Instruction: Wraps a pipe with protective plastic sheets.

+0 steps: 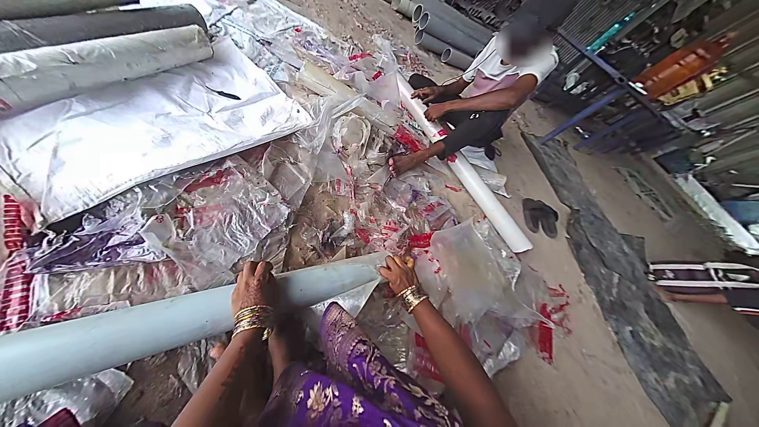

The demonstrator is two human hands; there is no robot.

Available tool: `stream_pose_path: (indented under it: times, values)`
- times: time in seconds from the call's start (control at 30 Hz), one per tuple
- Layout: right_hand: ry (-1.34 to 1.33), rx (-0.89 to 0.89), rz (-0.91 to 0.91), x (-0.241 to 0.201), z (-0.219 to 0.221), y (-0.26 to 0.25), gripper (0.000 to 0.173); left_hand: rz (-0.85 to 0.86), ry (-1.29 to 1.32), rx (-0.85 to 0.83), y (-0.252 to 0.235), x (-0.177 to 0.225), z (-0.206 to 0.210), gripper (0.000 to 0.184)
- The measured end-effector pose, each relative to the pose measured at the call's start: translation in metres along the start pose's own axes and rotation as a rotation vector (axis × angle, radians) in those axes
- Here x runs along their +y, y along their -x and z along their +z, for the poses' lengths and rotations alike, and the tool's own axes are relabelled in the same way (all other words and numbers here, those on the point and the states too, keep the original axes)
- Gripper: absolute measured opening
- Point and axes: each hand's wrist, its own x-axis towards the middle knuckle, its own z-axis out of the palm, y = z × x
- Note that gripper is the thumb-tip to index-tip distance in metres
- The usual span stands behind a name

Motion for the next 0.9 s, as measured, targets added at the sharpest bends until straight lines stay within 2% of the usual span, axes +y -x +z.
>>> stream_pose_path:
  times: [0.03, 0.1, 0.13, 0.17, 0.23, 0.27, 0.33, 0.4, 0.47, 0.63, 0.7, 0.73, 0.8, 0.87, 0.9]
  values:
    - [0.018, -0.077, 0.060, 0.007, -0.005, 0.001, 0.019, -0.002, -0.003, -0.010, 0.001, 0.001, -0.001, 0.023]
    - [0.059, -0.416, 0.298, 0.028, -0.025, 0.003, 0.031, -0.016, -0.011, -0.040, 0.001, 0.002, -0.003, 0.024]
    - [0.090, -0.522, 0.428, 0.041, -0.032, 0.007, 0.036, -0.021, -0.017, -0.043, 0.001, 0.002, -0.004, 0.024]
    - [0.108, -0.517, 0.561, 0.051, -0.037, 0.014, 0.037, -0.024, -0.021, -0.039, 0.000, 0.002, -0.004, 0.025]
    - [0.069, -0.254, 0.835, 0.054, -0.041, 0.022, 0.030, -0.027, -0.020, -0.033, -0.002, 0.004, -0.003, 0.025]
    - [-0.015, -0.129, 0.957, 0.046, -0.042, 0.018, 0.025, -0.028, -0.012, -0.037, -0.001, 0.004, -0.002, 0.025]
    - [-0.258, -0.012, 1.103, 0.023, -0.042, -0.001, 0.026, -0.020, 0.006, -0.032, 0.000, 0.004, -0.001, 0.024]
    - [-0.469, -0.004, 1.075, 0.000, -0.034, -0.019, 0.031, -0.002, 0.005, -0.002, 0.002, 0.003, 0.000, 0.024]
    - [-0.555, -0.092, 0.996, -0.016, -0.031, -0.033, 0.039, 0.004, 0.004, 0.008, 0.001, 0.003, -0.002, 0.024]
    - [-0.383, -0.390, 1.131, -0.032, -0.037, -0.040, 0.092, -0.011, -0.022, -0.016, 0.000, 0.004, -0.002, 0.025]
    - [-0.340, -0.445, 1.183, -0.037, -0.038, -0.036, 0.099, -0.009, -0.025, -0.011, 0.001, 0.004, -0.002, 0.025]
    - [-0.338, -0.465, 1.189, -0.039, -0.039, -0.033, 0.093, -0.013, -0.022, -0.017, 0.000, 0.004, -0.002, 0.025]
    - [-0.344, -0.489, 1.164, -0.044, -0.037, -0.025, 0.067, -0.030, -0.025, -0.051, -0.001, 0.004, -0.003, 0.025]
    - [-0.324, -0.436, 1.100, -0.052, -0.033, -0.019, 0.046, -0.031, -0.033, -0.066, -0.003, 0.003, -0.003, 0.026]
    - [-0.301, -0.404, 1.063, -0.056, -0.032, -0.018, 0.041, -0.024, -0.032, -0.066, -0.003, 0.003, -0.003, 0.026]
